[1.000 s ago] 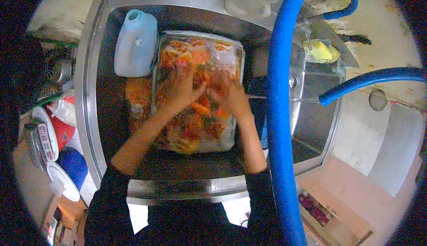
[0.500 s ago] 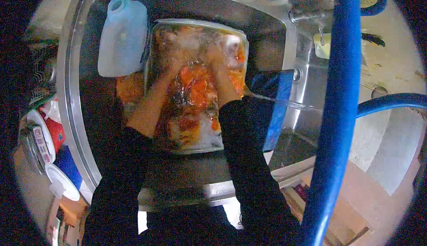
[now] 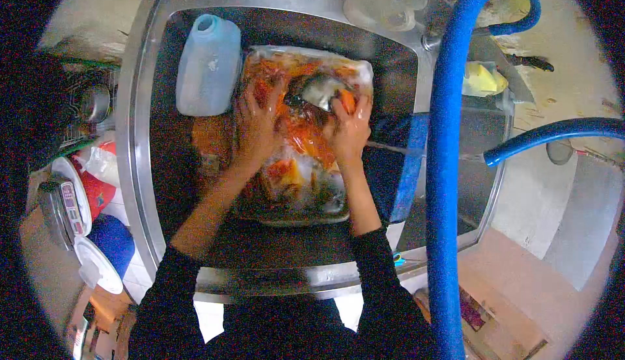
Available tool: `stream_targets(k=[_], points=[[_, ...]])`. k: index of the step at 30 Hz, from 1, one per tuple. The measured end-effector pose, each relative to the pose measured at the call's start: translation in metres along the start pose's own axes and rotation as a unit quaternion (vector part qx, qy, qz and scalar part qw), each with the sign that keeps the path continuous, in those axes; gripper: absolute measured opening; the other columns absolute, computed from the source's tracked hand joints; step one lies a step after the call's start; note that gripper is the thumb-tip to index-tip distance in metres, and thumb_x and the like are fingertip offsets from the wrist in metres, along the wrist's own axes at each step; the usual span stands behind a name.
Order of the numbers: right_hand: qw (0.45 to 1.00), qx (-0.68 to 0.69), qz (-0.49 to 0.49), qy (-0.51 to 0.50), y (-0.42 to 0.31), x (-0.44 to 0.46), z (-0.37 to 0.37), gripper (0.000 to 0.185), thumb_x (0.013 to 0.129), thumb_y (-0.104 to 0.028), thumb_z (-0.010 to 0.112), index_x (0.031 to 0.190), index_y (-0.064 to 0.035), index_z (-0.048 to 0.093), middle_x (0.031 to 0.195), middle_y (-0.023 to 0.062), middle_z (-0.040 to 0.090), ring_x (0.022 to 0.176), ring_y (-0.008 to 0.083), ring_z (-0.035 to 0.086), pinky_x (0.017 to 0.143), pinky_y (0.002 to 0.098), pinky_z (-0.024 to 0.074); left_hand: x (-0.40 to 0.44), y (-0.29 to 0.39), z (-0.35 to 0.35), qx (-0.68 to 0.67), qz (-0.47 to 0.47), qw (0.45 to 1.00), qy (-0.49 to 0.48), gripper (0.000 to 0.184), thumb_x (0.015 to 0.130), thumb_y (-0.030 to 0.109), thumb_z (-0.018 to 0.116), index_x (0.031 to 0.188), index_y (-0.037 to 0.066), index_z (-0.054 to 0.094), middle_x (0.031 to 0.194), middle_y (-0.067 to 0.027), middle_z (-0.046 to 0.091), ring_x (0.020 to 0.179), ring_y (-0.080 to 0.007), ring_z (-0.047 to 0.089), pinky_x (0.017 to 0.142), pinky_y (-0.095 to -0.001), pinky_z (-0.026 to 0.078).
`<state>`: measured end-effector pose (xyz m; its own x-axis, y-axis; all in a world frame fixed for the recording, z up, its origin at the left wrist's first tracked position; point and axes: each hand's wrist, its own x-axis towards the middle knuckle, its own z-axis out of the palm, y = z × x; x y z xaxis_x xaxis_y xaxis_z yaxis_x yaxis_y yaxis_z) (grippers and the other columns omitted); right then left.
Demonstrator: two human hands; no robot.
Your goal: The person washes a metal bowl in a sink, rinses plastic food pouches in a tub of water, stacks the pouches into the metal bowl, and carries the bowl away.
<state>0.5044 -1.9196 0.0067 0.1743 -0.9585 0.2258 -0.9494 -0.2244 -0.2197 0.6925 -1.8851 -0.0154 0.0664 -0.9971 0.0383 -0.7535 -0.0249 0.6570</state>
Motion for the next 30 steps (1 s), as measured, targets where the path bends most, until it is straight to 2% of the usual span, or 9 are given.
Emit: stream_targets(k=[4,6,10,13,17,19,25,27,30], points=[[0.978,0.104,-0.115,0.139,0.01,0.004,-0.022,0.037,0.056,-0.003,0.068,0.092,-0.0057,0.061,0.107,0.0187,0.05,0.096,0.0357,0.053,0.081,0.0393,0.047,0.007,0.005,-0.006,-0.041,0.061,0.996,-0.05,0.072,0.076,0.023,0.071,0.139,0.014,0.037,0.142,-0.0261,0.03,0.129,-0.043,0.034,0.102,-0.0426,0.038],[0.969,0.143,-0.113,0.164,0.015,0.0,-0.028,0.033,0.059,-0.004,0.069,0.091,-0.0072,0.062,0.106,0.0184,0.051,0.095,0.0358,0.054,0.08,0.0406,0.0483,0.019,-0.008,0.024,-0.139,0.089,0.986,0.026,0.062,0.078,0.028,0.071,0.13,0.007,0.046,0.107,-0.0215,0.056,0.108,-0.0374,0.054,0.093,-0.0394,0.045],[0.958,0.175,-0.096,0.204,-0.005,0.005,-0.05,0.023,0.065,0.0,0.069,0.086,-0.0016,0.061,0.102,0.0187,0.052,0.092,0.0344,0.055,0.077,0.0403,0.0484,0.045,-0.002,0.019,-0.216,0.024,0.969,0.115,0.042,0.074,0.017,0.075,0.097,0.002,0.044,0.086,-0.0148,0.044,0.077,-0.0293,0.049,0.073,-0.044,0.043],[0.959,0.178,-0.033,0.218,0.0,-0.007,-0.049,0.02,0.067,0.003,0.068,0.084,0.0016,0.058,0.095,0.0166,0.054,0.09,0.0318,0.055,0.078,0.0373,0.0459,0.051,-0.007,0.013,-0.245,-0.057,0.951,0.18,0.045,0.073,0.022,0.078,0.097,0.002,0.045,0.09,-0.0144,0.047,0.086,-0.0293,0.051,0.08,-0.0444,0.043],[0.931,0.326,0.096,0.134,0.008,-0.02,-0.043,0.031,0.069,0.004,0.068,0.098,-0.0012,0.056,0.099,0.0132,0.054,0.096,0.0261,0.054,0.09,0.0343,0.0414,0.048,-0.036,0.032,-0.431,-0.16,0.874,-0.16,0.063,0.087,0.042,0.06,0.128,-0.003,0.044,0.128,-0.0249,0.049,0.123,-0.0339,0.045,0.1,-0.0405,0.037],[0.911,0.385,0.126,0.075,0.01,-0.026,-0.042,0.039,0.076,0.007,0.063,0.112,-0.0024,0.05,0.106,0.0067,0.053,0.103,0.0161,0.052,0.094,0.0282,0.0392,0.053,-0.04,0.034,-0.392,-0.14,0.896,-0.154,0.063,0.089,0.041,0.056,0.133,-0.002,0.04,0.132,-0.0248,0.047,0.125,-0.0345,0.045,0.101,-0.0398,0.037],[0.846,0.508,0.136,-0.087,-0.001,-0.066,-0.041,0.054,0.078,-0.003,0.068,0.126,-0.0053,0.043,0.119,0.0111,0.054,0.116,0.0232,0.049,0.098,0.0357,0.041,0.056,-0.019,0.002,-0.394,-0.081,0.911,-0.092,0.055,0.087,0.023,0.054,0.136,0.003,0.039,0.122,-0.0226,0.056,0.111,-0.0358,0.055,0.098,-0.0409,0.043],[0.972,0.197,0.06,-0.11,-0.008,-0.056,-0.067,0.046,0.08,-0.007,0.068,0.121,-0.0045,0.049,0.115,0.0145,0.057,0.11,0.023,0.054,0.09,0.0367,0.0469,0.056,-0.016,-0.003,-0.416,-0.056,0.902,-0.097,0.056,0.084,0.018,0.055,0.136,0.003,0.039,0.118,-0.0225,0.058,0.108,-0.0357,0.057,0.095,-0.0415,0.045],[0.97,0.21,0.093,-0.085,-0.016,-0.025,-0.078,0.027,0.086,-0.007,0.059,0.113,-0.0012,0.056,0.112,0.0181,0.059,0.098,0.0293,0.061,0.079,0.0353,0.0507,0.051,0.001,-0.025,-0.437,-0.236,0.839,-0.221,0.066,0.083,0.005,0.054,0.143,0.005,0.027,0.133,-0.0144,0.047,0.123,-0.0278,0.045,0.107,-0.039,0.032]])
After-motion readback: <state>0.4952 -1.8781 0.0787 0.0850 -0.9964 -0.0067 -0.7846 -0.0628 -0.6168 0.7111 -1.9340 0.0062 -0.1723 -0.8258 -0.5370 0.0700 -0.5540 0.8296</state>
